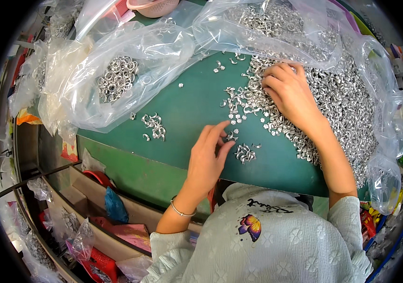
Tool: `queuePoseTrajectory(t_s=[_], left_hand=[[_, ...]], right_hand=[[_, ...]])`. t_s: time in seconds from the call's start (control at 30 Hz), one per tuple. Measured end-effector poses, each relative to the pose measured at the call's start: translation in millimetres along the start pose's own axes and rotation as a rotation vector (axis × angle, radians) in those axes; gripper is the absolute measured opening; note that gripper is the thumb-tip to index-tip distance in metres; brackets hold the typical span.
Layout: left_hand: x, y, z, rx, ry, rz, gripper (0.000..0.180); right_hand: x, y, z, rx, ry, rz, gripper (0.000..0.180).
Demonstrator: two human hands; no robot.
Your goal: The person sorts small metal components by hand on a green workbench, moving them into different piles and containers.
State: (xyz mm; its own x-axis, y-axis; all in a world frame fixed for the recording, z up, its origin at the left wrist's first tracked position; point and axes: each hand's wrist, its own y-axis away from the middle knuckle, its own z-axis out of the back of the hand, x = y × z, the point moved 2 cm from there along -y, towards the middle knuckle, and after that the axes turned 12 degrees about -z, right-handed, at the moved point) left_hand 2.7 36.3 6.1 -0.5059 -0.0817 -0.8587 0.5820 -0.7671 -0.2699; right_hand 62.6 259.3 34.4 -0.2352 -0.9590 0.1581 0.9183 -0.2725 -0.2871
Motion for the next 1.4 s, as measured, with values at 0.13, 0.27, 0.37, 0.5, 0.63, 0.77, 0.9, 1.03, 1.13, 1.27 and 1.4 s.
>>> queuePoseTrajectory(t_s=[0.13, 0.27, 0.37, 0.5, 0.63, 0.77, 0.9, 1.03, 1.13, 1.27, 1.4], left_hand=[[8.4, -0.8, 6.1, -0.022, -0.093, -0.04, 0.039], [2.5, -0.5, 0.7, 0.126, -0.221, -0.072, 0.029], [4.4, 1.1, 2.0, 0.124, -0.316, -0.126, 0.022], [15.6, 7.9, 3.4, -0.067, -0.117, -0.054, 0.015], [15.6, 7.8, 2.5, -0.078, -0.126, -0.061, 0.015], [14.6, 7.6, 8.7, -0.103, -0.332, -0.14, 0.014], [17.6, 12.3, 19.6, -0.169, -0.444, -0.133, 0.013], [18.1, 12.3, 18.6, -0.187, -0.405, -0.153, 0.013], [16.2, 15.1, 13.9, -0.114, -0.341, -0.151, 0.014], [12.0, 19.5, 8.1, -0.012, -0.183, -0.121, 0.021], [-0.4, 16.3, 9.3, -0.012, -0.339, -0.118, 0.027]], right_hand=[[17.5, 16.0, 8.2, 0.063, -0.268, -0.015, 0.014], [42.7, 28.9, -2.1, 0.22, -0.41, 0.091, 0.017], [46.8, 34.2, -7.3, 0.22, -0.365, 0.102, 0.018], [44.7, 36.0, -3.5, 0.178, -0.319, 0.038, 0.019], [55.9, 37.7, -10.6, 0.227, -0.405, 0.067, 0.018], [61.8, 34.9, -10.4, 0.208, -0.327, 0.107, 0.018], [54.5, 35.1, -4.4, 0.253, -0.349, 0.032, 0.02], [54.4, 34.0, 1.7, 0.265, -0.357, 0.043, 0.021], [51.8, 36.3, 6.8, 0.237, -0.319, 0.031, 0.02], [54.1, 37.4, 10.2, 0.244, -0.323, 0.019, 0.022], [58.5, 38.0, 5.5, 0.262, -0.366, 0.027, 0.023]])
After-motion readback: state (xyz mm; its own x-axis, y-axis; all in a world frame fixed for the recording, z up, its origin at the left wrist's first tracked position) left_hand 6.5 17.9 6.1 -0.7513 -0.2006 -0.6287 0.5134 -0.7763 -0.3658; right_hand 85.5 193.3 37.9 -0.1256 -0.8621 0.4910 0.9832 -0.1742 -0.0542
